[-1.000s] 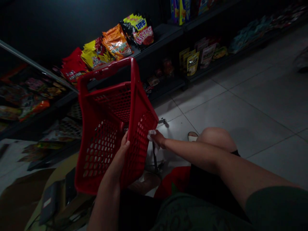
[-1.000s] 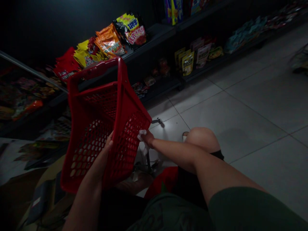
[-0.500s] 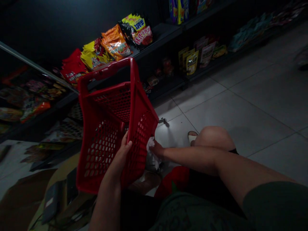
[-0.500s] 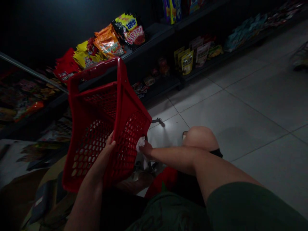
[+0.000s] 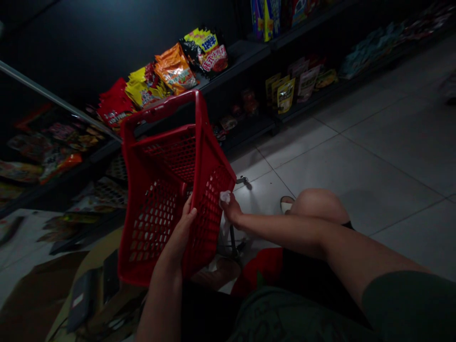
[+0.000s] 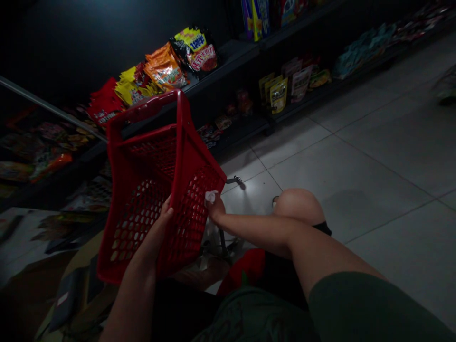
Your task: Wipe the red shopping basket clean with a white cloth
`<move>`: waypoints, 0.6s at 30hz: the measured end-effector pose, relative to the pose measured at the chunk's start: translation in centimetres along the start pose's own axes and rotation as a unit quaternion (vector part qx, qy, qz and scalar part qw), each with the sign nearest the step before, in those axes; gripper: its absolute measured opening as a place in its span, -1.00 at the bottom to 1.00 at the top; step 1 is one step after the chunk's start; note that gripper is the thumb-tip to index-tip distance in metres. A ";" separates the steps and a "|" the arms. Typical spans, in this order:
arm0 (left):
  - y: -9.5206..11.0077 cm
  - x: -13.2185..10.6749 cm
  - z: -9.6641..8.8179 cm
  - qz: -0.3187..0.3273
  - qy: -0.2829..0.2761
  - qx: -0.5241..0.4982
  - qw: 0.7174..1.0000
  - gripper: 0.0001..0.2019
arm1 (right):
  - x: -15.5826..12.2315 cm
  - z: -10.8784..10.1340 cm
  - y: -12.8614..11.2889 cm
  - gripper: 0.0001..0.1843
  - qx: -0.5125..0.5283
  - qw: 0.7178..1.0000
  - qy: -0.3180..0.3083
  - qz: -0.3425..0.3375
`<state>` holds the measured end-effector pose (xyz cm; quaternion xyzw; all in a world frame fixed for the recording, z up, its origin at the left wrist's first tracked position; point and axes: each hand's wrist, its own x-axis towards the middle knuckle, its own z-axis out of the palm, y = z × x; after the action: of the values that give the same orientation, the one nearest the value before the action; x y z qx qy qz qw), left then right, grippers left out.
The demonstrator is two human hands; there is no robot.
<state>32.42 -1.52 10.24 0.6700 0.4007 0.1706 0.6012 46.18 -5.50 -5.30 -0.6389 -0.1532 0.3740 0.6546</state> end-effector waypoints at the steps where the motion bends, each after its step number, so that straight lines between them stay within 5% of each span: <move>1: -0.1 0.0 -0.1 0.003 -0.001 -0.004 1.000 -0.32 | -0.9 0.3 -0.4 -0.60 0.011 1.000 -0.005 0.019; 4: -0.6 0.3 -0.3 0.008 -0.009 -0.013 1.000 -0.31 | -1.6 0.8 -4.3 -0.68 0.051 0.998 -0.015 -0.024; 8: -1.6 1.3 -0.6 0.031 0.001 -0.003 1.000 -0.22 | -0.9 1.0 -10.6 -0.62 0.046 0.965 -0.076 -0.246; 11: -1.8 1.7 -0.6 0.040 -0.002 -0.008 0.999 -0.22 | 0.2 0.6 -11.1 -0.60 -0.005 0.938 -0.095 -0.334; 14: -1.4 1.3 -0.3 0.037 -0.006 -0.008 0.999 -0.27 | 3.2 -0.5 -9.3 -0.63 -0.071 0.948 -0.035 -0.307; 18: -0.2 0.1 0.0 0.018 0.012 0.037 0.999 -0.36 | 7.1 -1.4 -7.6 -0.62 -0.073 0.983 0.081 -0.148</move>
<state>32.42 -1.41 10.06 0.6968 0.4016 0.1741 0.5682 54.21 -0.92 -0.23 -0.6832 -0.2192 0.2082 0.6647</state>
